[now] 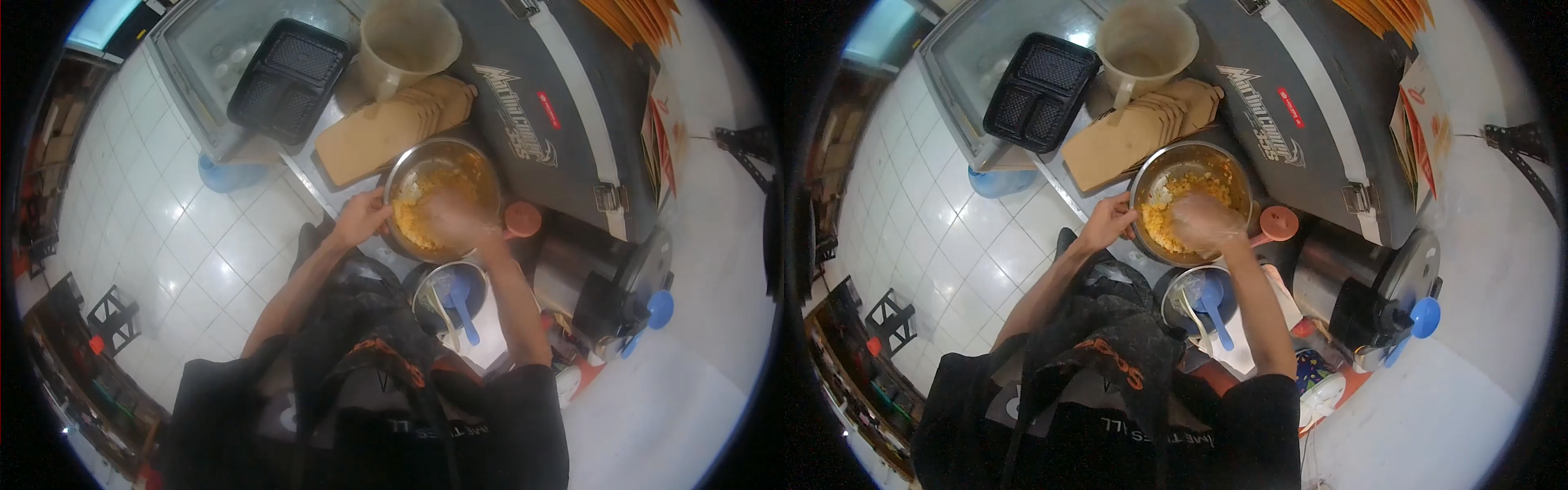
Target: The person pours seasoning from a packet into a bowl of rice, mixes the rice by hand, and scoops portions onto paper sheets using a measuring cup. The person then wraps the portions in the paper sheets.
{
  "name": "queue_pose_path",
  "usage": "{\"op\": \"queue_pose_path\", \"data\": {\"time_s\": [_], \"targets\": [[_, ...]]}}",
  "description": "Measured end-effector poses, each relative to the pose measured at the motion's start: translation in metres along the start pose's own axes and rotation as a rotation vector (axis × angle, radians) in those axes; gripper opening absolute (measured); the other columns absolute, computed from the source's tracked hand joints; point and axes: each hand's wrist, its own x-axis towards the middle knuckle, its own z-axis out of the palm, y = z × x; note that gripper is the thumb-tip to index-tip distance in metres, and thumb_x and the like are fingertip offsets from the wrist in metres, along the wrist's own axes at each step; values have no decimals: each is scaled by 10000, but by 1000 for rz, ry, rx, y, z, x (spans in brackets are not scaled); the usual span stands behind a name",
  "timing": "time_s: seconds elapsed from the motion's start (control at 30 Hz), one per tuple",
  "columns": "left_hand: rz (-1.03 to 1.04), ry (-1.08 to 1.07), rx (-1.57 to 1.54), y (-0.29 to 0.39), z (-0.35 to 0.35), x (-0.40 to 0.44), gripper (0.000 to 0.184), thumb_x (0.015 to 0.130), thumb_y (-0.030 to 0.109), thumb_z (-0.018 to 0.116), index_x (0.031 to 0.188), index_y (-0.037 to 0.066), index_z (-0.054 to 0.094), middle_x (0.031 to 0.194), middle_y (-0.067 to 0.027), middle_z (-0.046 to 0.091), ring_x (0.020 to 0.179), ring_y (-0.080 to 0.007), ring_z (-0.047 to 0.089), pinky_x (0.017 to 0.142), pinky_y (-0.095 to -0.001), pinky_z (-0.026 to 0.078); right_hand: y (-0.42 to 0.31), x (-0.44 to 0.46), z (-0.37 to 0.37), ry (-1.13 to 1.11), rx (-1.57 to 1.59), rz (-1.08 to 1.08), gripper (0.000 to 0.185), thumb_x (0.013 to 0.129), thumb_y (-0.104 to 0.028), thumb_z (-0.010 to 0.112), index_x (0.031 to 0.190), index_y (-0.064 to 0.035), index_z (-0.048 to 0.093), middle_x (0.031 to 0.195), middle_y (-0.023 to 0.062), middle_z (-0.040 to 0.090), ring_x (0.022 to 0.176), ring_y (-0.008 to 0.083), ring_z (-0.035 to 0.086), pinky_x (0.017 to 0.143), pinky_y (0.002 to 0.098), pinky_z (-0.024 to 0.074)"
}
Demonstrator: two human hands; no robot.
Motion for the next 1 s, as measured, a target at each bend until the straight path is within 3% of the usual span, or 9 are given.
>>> {"op": "queue_pose_path", "data": {"time_s": [0.13, 0.23, 0.33, 0.4, 0.5, 0.77, 0.87, 0.97, 1.0], "targets": [[9, 18, 17, -6, 2, -1, 223, 965, 178, 576, 1076, -12, 617, 740, -105, 707, 622, -171, 706, 555, -292, 537, 45, -31, -4, -329, -542, -216, 286, 765, -199, 628, 956, -20, 741, 879, 142, 706, 878, 341, 669, 820, 466, 544], [11, 14, 57, 5, 2, -1, 228, 965, 169, 573, 1092, -15, 616, 750, -113, 711, 626, -173, 711, 548, -297, 534, 38, -50, 31, -112, -704, 162, 485, 778, -283, 696, 1180, -11, 688, 1071, 135, 710, 997, 341, 658, 866, 453, 540], [-14, 5, -6, 7, 4, -4, 245, 966, 159, 566, 1131, -16, 613, 751, -111, 709, 630, -179, 713, 556, -298, 542, -11, -32, 42, 167, 223, 678, 711, 783, -381, 742, 1335, 37, 579, 1227, 207, 665, 1092, 355, 644, 899, 420, 540], [-37, -7, -65, 2, 4, -2, 282, 966, 144, 553, 1194, -16, 601, 756, -106, 704, 627, -175, 709, 575, -294, 553, -26, -22, 51, 130, 283, 713, 814, 746, -490, 790, 1301, 71, 588, 1245, 278, 641, 1161, 373, 625, 928, 406, 537], [-61, -2, -99, 12, 6, -4, 299, 964, 132, 545, 1217, -20, 591, 755, -98, 696, 628, -166, 706, 582, -291, 560, -46, -8, 60, 249, 300, 958, 843, 723, -436, 826, 1327, 77, 538, 1203, 276, 657, 1153, 342, 638, 929, 396, 535], [-50, -25, -84, 2, 2, -2, 311, 967, 129, 544, 1236, -20, 587, 751, -87, 687, 632, -154, 706, 566, -279, 559, -25, -34, 22, 477, 1395, 910, 998, 809, -326, 835, 1564, -30, 254, 1469, 258, 459, 1197, 319, 598, 898, 376, 545], [-49, -23, -87, 8, 3, -5, 322, 972, 136, 552, 1254, -15, 586, 762, -89, 693, 631, -152, 706, 575, -277, 565, 23, -70, 64, 475, 1002, 761, 801, 854, -482, 774, 1480, -96, 458, 1427, 223, 532, 1147, 339, 623, 913, 412, 537], [-36, -22, -99, 4, 4, -3, 355, 977, 141, 563, 1301, -3, 577, 781, -90, 700, 634, -148, 705, 582, -280, 571, -35, -42, 40, 203, 512, 881, 664, 861, -651, 650, 1031, -18, 762, 984, 242, 736, 1000, 353, 704, 894, 464, 517], [-32, -28, -104, 1, 3, -3, 378, 979, 143, 568, 1331, 6, 570, 791, -89, 703, 639, -145, 705, 584, -282, 573, -44, -27, 56, 187, 392, 860, 664, 858, -626, 669, 1035, 8, 751, 1000, 264, 727, 1004, 358, 703, 876, 458, 524]]}}
